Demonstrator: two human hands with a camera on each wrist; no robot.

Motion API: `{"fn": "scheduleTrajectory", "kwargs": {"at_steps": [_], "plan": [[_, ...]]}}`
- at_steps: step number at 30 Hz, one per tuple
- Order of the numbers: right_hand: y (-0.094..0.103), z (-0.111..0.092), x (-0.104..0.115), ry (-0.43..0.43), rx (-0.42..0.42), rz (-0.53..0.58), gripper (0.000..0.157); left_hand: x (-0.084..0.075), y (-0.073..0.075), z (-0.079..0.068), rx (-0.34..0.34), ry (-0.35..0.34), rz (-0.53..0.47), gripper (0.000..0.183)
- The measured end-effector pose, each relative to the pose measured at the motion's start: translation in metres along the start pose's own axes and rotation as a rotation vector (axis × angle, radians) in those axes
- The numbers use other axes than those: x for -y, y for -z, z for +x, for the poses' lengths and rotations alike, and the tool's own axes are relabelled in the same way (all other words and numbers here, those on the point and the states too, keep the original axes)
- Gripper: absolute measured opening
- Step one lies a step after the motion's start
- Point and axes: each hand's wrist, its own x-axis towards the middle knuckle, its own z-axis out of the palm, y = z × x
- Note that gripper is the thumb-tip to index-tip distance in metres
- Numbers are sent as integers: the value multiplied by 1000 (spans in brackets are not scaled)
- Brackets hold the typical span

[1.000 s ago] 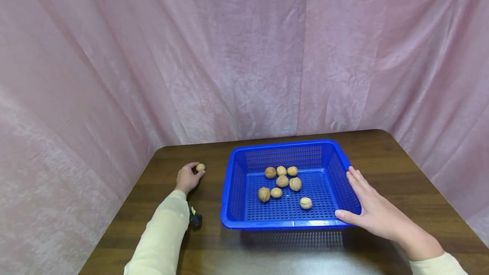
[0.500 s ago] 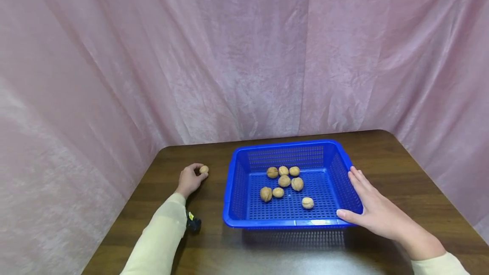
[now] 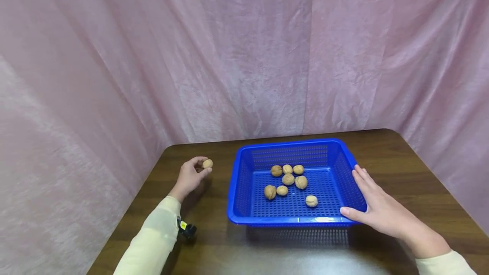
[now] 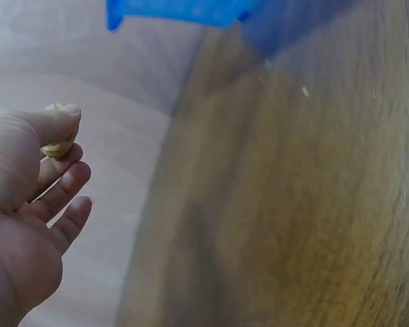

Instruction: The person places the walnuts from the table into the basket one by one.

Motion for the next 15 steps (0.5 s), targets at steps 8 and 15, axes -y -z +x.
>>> {"fn": "scheduleTrajectory", "kwargs": {"at_steps": [8, 15], "plan": [[3, 1, 1, 24, 0, -21, 98, -48, 12, -9, 16, -109, -22, 38], [2, 1, 2, 30, -8, -25, 99, -103, 9, -14, 73, -253, -57, 32]]}}
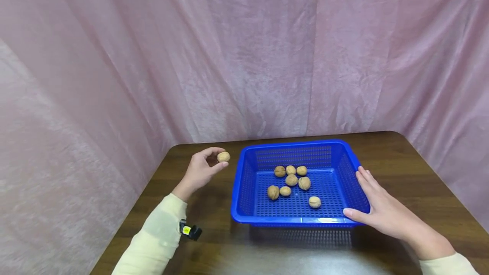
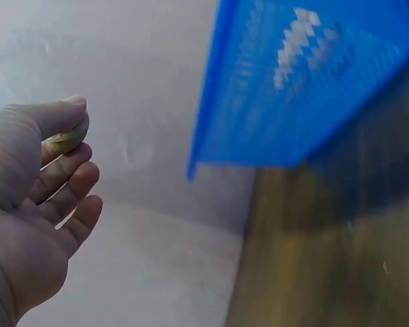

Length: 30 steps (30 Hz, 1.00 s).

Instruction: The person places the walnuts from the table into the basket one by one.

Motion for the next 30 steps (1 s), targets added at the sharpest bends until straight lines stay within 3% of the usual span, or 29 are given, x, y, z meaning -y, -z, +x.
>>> {"fn": "scheduleTrajectory", "kwargs": {"at_steps": [6, 15, 22, 30], "plan": [[0, -1, -2, -2, -2, -6, 99, -32, -17, 16, 58, -84, -57, 32], [-2, 0, -2, -17, 4, 20, 98, -66, -55, 48, 109, -107, -86, 33], [-1, 0, -2, -10, -4, 17, 98, -74, -89, 68, 152, -86, -101, 32], [-3, -1, -3, -8, -4, 18, 98, -68, -123, 74, 235, 30, -137, 33]]}}
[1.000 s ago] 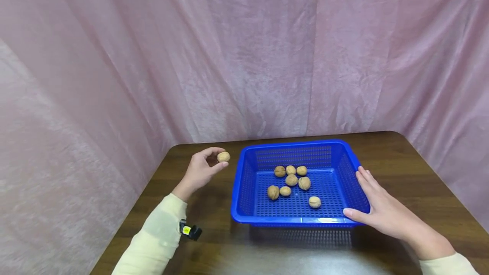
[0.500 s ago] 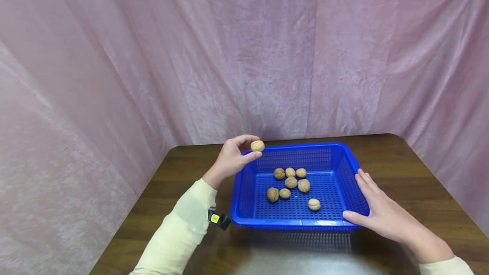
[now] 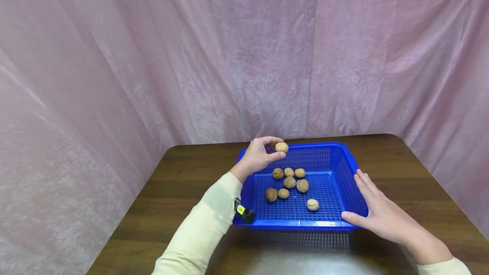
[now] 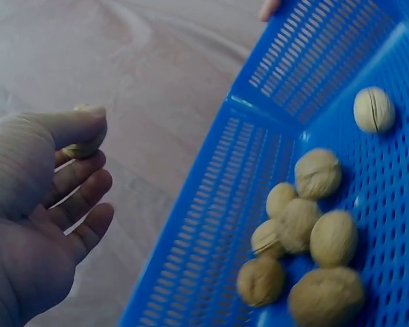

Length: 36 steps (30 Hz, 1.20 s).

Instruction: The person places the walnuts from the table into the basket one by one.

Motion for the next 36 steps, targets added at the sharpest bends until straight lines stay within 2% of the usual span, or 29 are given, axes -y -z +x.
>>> {"fn": "scheduleTrajectory", "kwargs": {"at_steps": [6, 10, 12, 14, 18, 22, 25, 29, 36], "plan": [[-2, 0, -1, 14, -18, -17, 98, 15, -10, 10, -23, 58, -2, 32], [-2, -1, -1, 14, -15, -16, 99, 24, -13, 13, -14, 85, 92, 33], [-1, -1, -1, 12, -15, -14, 99, 29, -16, 15, 37, 79, 166, 35], [0, -1, -1, 10, -17, -14, 99, 32, -21, 16, 117, 62, 226, 37], [-1, -1, -2, 13, -20, -20, 99, 39, -29, 16, 266, 30, 288, 39], [-3, -1, -4, 13, -15, -14, 99, 48, -33, 13, 355, 57, 317, 34], [-4, -2, -4, 13, -14, -10, 99, 53, -34, 12, 398, 77, 346, 32], [-4, -2, -3, 14, -17, -13, 98, 56, -35, 11, 412, 69, 387, 33], [-1, -2, -1, 9, -20, -2, 98, 54, -33, 14, 386, 53, 396, 26]]}}
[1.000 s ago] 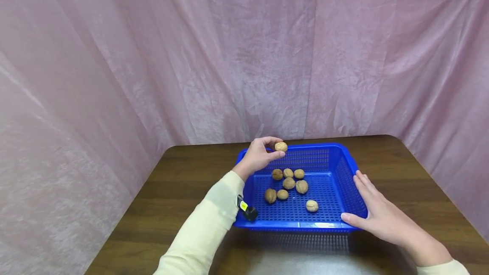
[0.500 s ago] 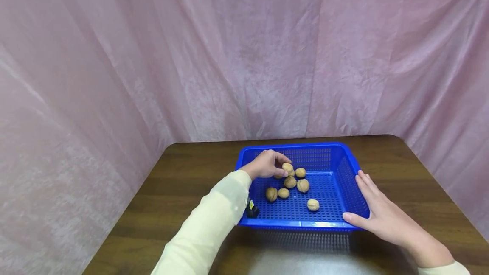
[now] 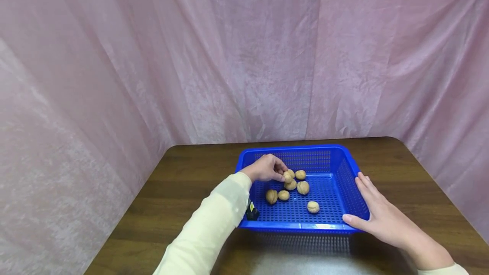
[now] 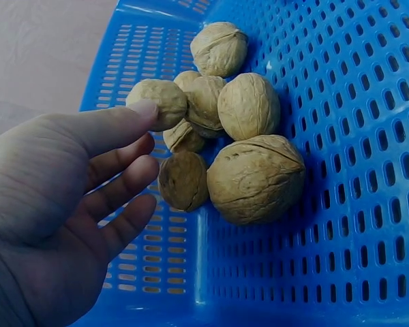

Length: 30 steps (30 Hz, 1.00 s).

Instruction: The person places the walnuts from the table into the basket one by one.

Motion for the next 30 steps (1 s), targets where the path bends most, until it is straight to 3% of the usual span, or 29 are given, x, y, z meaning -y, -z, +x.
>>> {"fn": "scheduleTrajectory", "kwargs": {"at_steps": [9, 18, 24, 30], "plan": [[-1, 0, 0, -8, 2, 5, 97, -3, 4, -3, -3, 25, -65, 15], [1, 1, 2, -14, 6, 6, 97, -5, 11, -7, -51, 27, -133, 7], [2, 2, 5, -4, 10, -16, 96, -13, 31, -13, -119, -9, -231, 18], [3, 1, 4, -10, 15, -13, 95, -34, 60, -26, -179, -62, -220, 22]]}}
